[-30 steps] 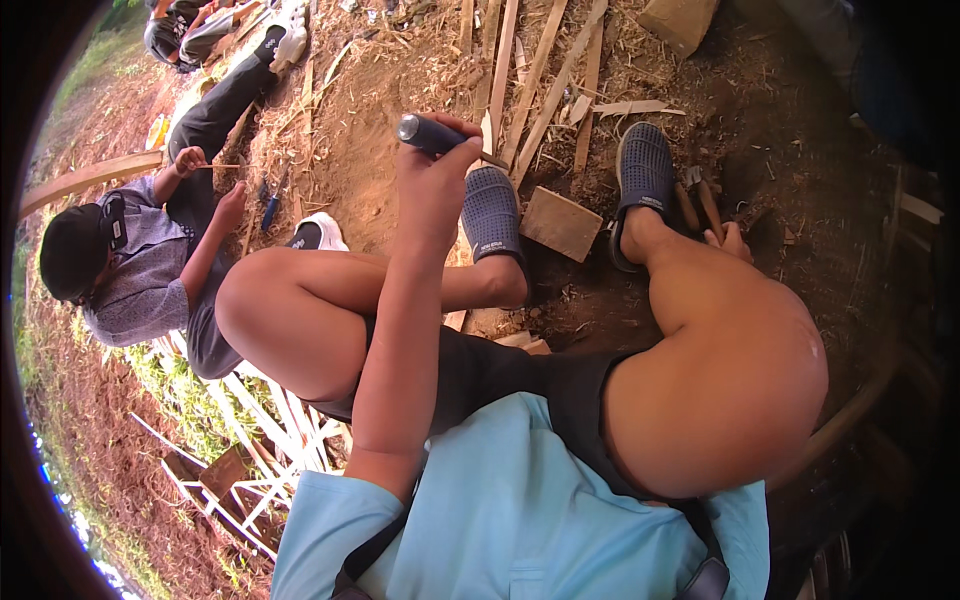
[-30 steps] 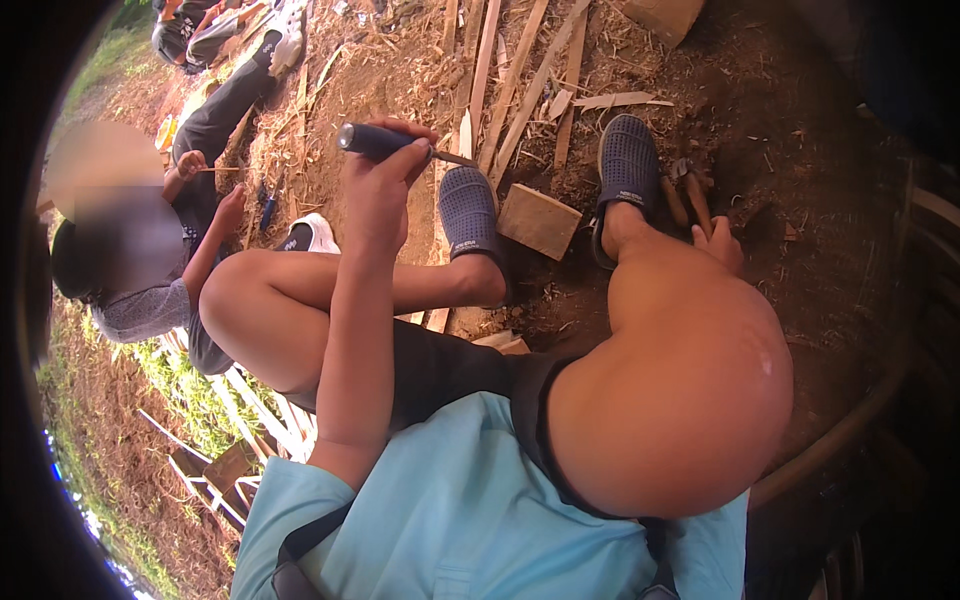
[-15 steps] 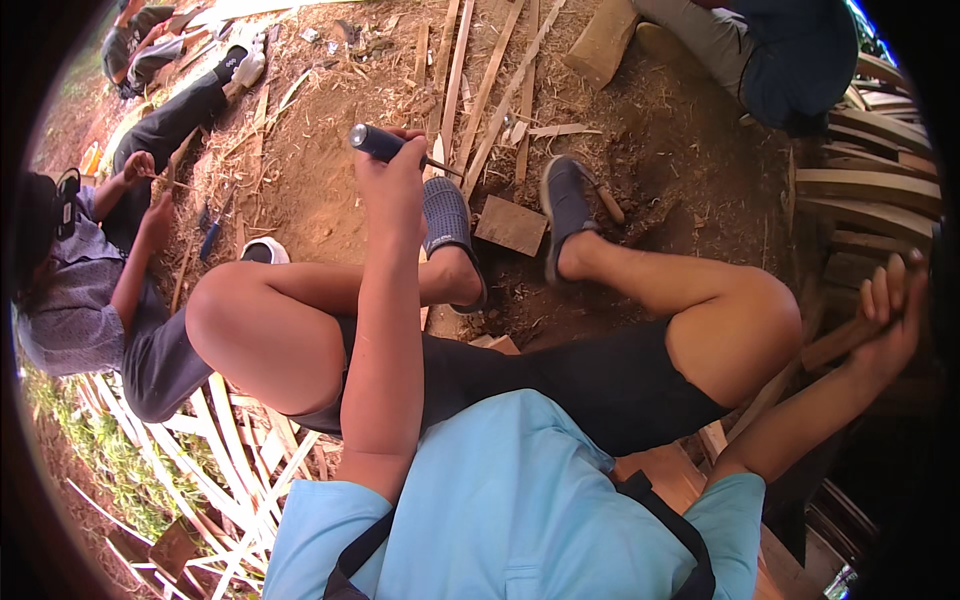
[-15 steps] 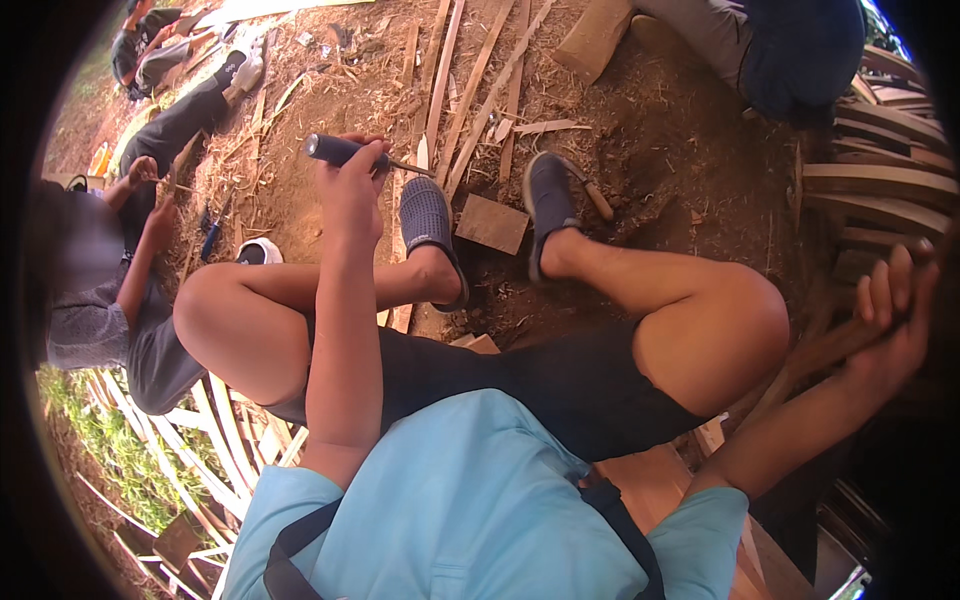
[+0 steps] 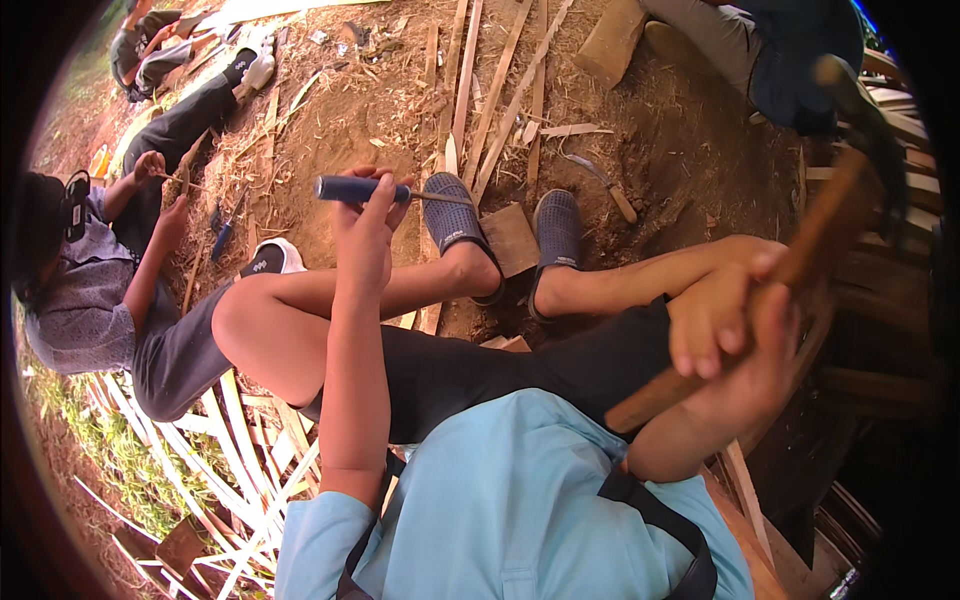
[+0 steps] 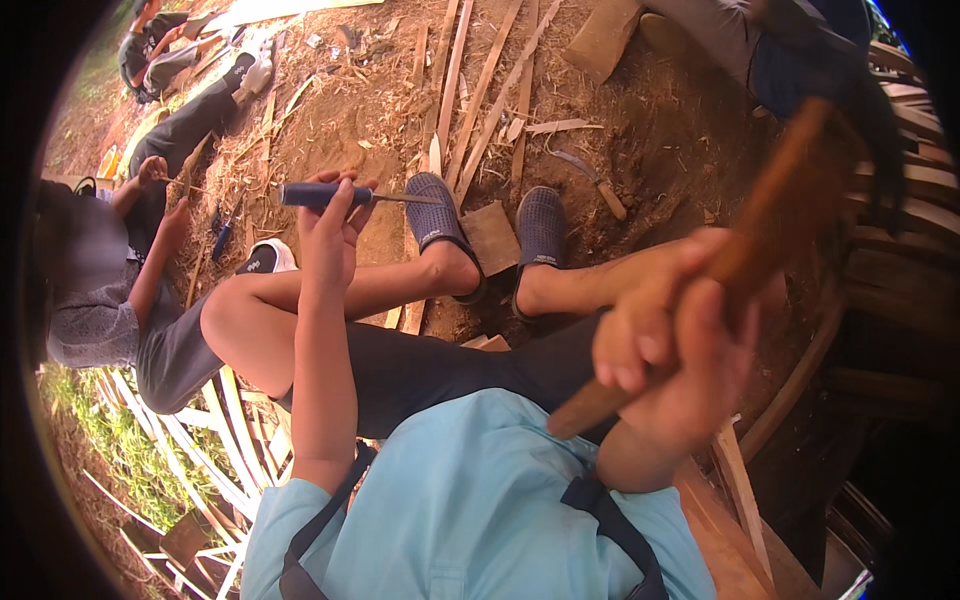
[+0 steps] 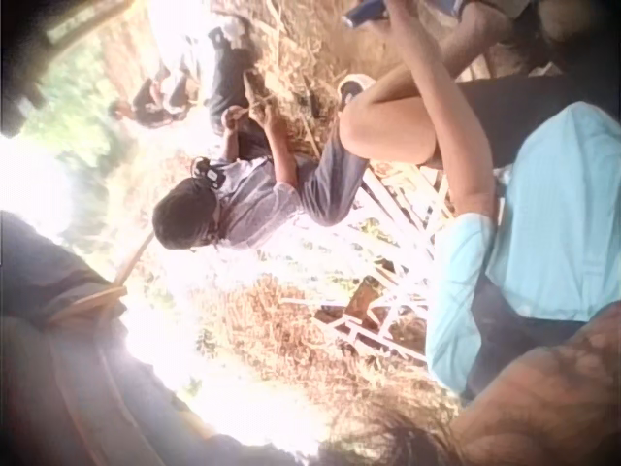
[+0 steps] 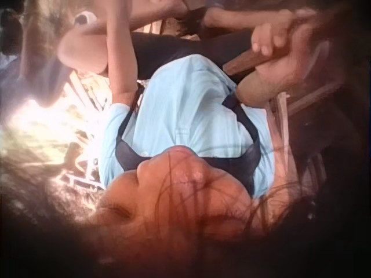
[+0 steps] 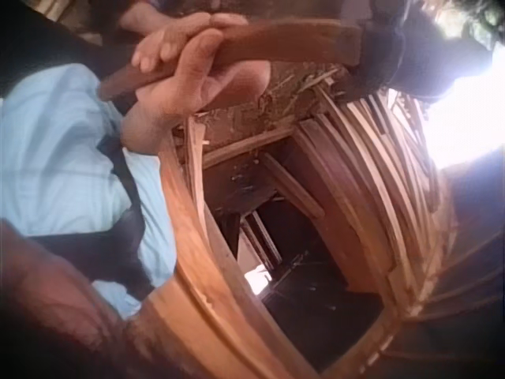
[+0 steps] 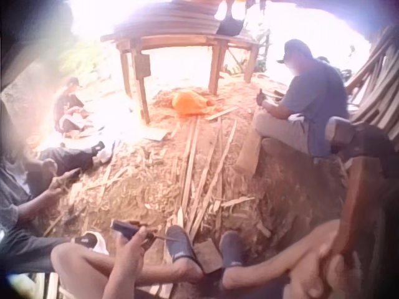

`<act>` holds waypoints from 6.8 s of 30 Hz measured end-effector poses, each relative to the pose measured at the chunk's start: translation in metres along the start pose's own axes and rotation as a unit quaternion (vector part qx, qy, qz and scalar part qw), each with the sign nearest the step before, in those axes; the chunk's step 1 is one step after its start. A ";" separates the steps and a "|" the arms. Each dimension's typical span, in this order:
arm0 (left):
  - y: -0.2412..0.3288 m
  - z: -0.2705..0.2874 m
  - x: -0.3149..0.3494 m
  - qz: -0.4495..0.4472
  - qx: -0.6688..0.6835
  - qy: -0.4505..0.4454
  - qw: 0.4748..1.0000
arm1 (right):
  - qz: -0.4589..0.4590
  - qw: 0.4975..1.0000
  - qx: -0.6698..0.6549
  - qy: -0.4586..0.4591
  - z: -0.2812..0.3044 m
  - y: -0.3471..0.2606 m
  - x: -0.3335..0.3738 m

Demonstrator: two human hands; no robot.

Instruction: The person sits on the ground and uses a hammer to repeatedly strike the back of a chisel held against a wooden block. The person adjusts the chisel's position several times during the process.

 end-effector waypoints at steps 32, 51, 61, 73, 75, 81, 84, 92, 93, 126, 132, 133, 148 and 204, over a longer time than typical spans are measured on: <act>-0.062 0.029 -0.013 -0.013 -0.116 0.008 0.993 | -0.278 0.592 0.756 0.001 0.110 0.308 -0.140; -0.059 0.011 -0.006 -0.019 -0.113 -0.041 0.993 | -0.357 0.655 0.663 0.065 0.148 0.291 -0.145; -0.119 0.014 0.003 -0.007 -0.109 -0.163 0.981 | -0.364 0.814 0.404 0.206 0.176 0.305 -0.130; -0.119 0.025 0.016 0.008 -0.092 -0.136 0.986 | -0.385 0.793 0.439 0.177 0.168 0.304 -0.131; -0.120 0.026 0.016 0.009 -0.113 -0.152 0.982 | -0.384 0.789 0.447 0.176 0.164 0.302 -0.131; -0.121 0.020 0.018 -0.010 -0.101 -0.142 0.985 | -0.389 0.799 0.422 0.179 0.175 0.310 -0.132; -0.119 0.020 0.018 0.005 -0.105 -0.144 0.984 | -0.377 0.799 0.433 0.179 0.175 0.310 -0.134; -0.120 0.020 0.019 0.001 -0.104 -0.155 0.982 | -0.386 0.795 0.433 0.175 0.175 0.309 -0.135; -0.120 0.019 0.019 0.000 -0.105 -0.157 0.982 | -0.386 0.794 0.435 0.175 0.175 0.309 -0.135; -0.117 0.016 0.020 -0.020 -0.128 -0.190 0.973 | -0.388 0.803 0.420 0.169 0.179 0.311 -0.133; -0.119 0.018 0.020 -0.030 -0.126 -0.198 0.972 | -0.388 0.803 0.421 0.167 0.179 0.311 -0.133; -0.119 0.017 0.020 -0.027 -0.125 -0.196 0.972 | -0.389 0.800 0.423 0.170 0.179 0.310 -0.133; -0.112 0.008 0.018 -0.026 -0.190 -0.229 0.954 | -0.377 0.813 0.409 0.171 0.174 0.306 -0.133; -0.083 -0.036 0.013 -0.104 -0.377 -0.388 0.834 | 0.085 0.779 0.601 -0.161 0.019 0.064 -0.026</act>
Point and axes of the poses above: each hand's wrist, its own x-axis away from the middle knuckle, its own z-axis out of the back of the hand, y = z × x, the point moved 3 cm from there along -x, towards the middle knuckle, and after that the axes turned 8 degrees about -z, right-handed, at the moved point
